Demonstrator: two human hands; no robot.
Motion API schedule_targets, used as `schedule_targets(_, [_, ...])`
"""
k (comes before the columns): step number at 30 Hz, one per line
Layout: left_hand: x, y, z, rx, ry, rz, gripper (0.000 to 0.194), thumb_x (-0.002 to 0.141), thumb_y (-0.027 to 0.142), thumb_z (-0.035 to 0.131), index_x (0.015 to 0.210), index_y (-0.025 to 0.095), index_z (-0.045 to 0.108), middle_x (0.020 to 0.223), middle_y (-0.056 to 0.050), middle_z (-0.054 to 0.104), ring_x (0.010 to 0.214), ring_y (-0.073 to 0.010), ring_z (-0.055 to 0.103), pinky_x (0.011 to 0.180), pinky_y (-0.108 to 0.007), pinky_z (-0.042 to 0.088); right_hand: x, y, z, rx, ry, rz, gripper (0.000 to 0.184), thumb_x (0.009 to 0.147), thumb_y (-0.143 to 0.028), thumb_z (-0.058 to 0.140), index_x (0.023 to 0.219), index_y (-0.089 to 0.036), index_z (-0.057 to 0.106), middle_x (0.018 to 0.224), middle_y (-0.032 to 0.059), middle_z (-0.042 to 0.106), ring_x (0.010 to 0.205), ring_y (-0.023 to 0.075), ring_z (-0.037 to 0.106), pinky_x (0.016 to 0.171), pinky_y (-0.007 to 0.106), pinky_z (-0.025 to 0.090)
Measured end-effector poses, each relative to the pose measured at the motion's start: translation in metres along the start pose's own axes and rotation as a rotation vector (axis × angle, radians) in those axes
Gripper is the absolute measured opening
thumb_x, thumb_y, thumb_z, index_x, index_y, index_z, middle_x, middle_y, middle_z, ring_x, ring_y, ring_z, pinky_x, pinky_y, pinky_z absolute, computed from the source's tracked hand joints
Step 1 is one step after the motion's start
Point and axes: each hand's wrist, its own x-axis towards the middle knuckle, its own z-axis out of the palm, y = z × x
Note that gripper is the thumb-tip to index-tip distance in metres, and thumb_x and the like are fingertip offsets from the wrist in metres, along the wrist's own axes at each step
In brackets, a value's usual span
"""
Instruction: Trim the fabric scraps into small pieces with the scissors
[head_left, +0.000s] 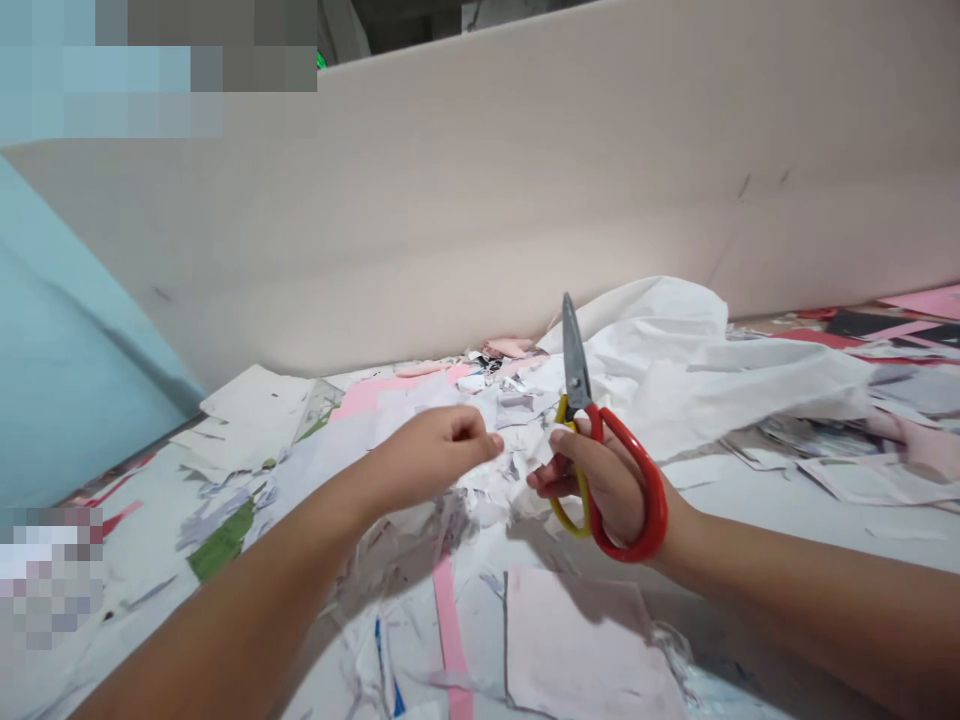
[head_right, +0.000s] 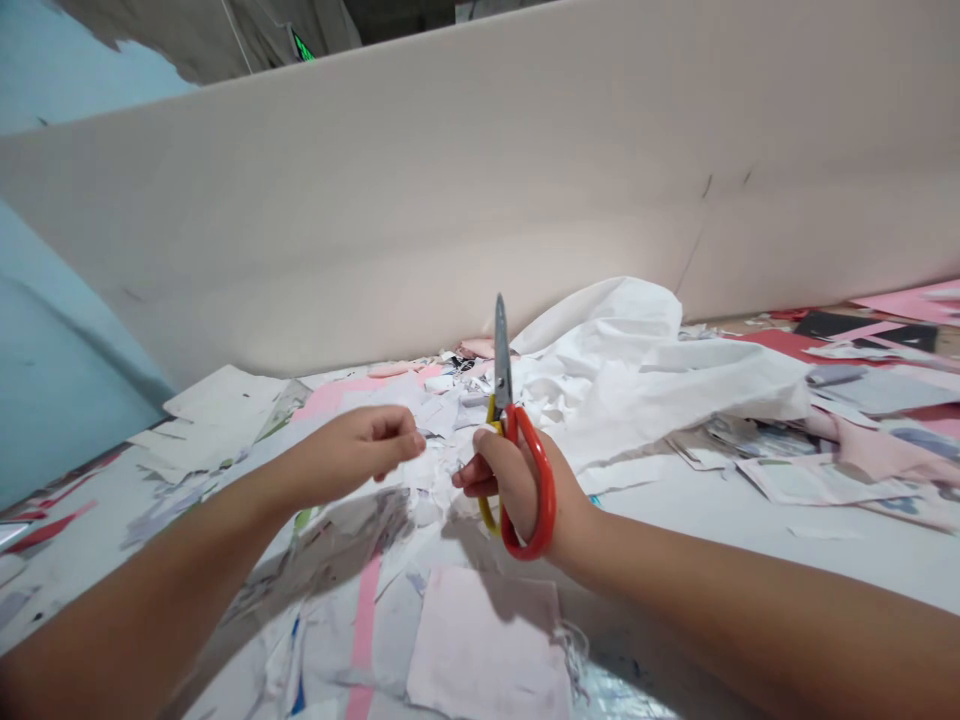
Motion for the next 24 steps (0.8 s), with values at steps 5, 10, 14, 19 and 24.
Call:
schedule_targets(5, [-0.009, 0.006, 0.021, -0.122, -0.451, -0.016, 0.047, 0.079, 0.061, 0.029, 0.079, 0.023, 0.056, 0.063, 0.000, 0.059, 0.049, -0.0135, 0.048, 0.054, -0.027, 0.038, -0.003, -0.010, 0.000, -0.134, -0.035, -0.023, 0.031, 0.079, -0.038, 0.049, 0.055, -0.018, 0.047, 0.052, -0.0004, 0.054, 0.051, 0.0135, 0.055, 0.056, 0.028, 0.048])
schedule_targets(10, [-0.004, 0.000, 0.037, -0.233, -0.226, 0.054, 0.046, 0.081, 0.059, 0.027, 0.075, 0.021, 0.052, 0.066, 0.000, 0.060, 0.050, -0.0124, 0.047, 0.053, -0.026, 0.035, -0.014, -0.022, 0.003, -0.508, -0.029, -0.120, 0.034, 0.083, -0.039, 0.044, 0.055, -0.019, 0.041, 0.046, -0.0033, 0.047, 0.045, 0.0110, 0.046, 0.046, 0.024, 0.039])
schedule_targets(14, [0.001, -0.005, 0.053, -0.440, 0.103, 0.026, 0.039, 0.080, 0.056, 0.038, 0.067, 0.020, 0.046, 0.065, 0.001, 0.055, 0.053, -0.0109, 0.044, 0.055, -0.026, 0.035, -0.016, -0.023, 0.006, -0.565, -0.022, -0.120, 0.033, 0.083, -0.038, 0.042, 0.055, -0.020, 0.037, 0.046, -0.0040, 0.044, 0.042, 0.0101, 0.042, 0.045, 0.025, 0.038])
schedule_targets(19, [0.002, -0.009, 0.067, -0.653, 0.314, 0.011, 0.025, 0.075, 0.043, 0.055, 0.068, 0.019, 0.049, 0.057, 0.004, 0.046, 0.053, -0.0100, 0.042, 0.054, -0.025, 0.035, -0.016, -0.017, 0.007, -0.627, -0.035, -0.126, 0.035, 0.083, -0.041, 0.042, 0.055, -0.019, 0.042, 0.049, -0.0015, 0.049, 0.047, 0.0117, 0.046, 0.049, 0.026, 0.039])
schedule_targets(24, [0.005, -0.008, 0.052, -0.723, 0.458, 0.033, 0.018, 0.074, 0.037, 0.057, 0.071, 0.019, 0.053, 0.059, 0.003, 0.052, 0.057, -0.0095, 0.046, 0.055, -0.023, 0.035, -0.014, -0.003, 0.001, -0.540, -0.046, -0.178, 0.036, 0.084, -0.047, 0.041, 0.068, -0.017, 0.052, 0.064, 0.0032, 0.059, 0.061, 0.0161, 0.054, 0.060, 0.031, 0.043])
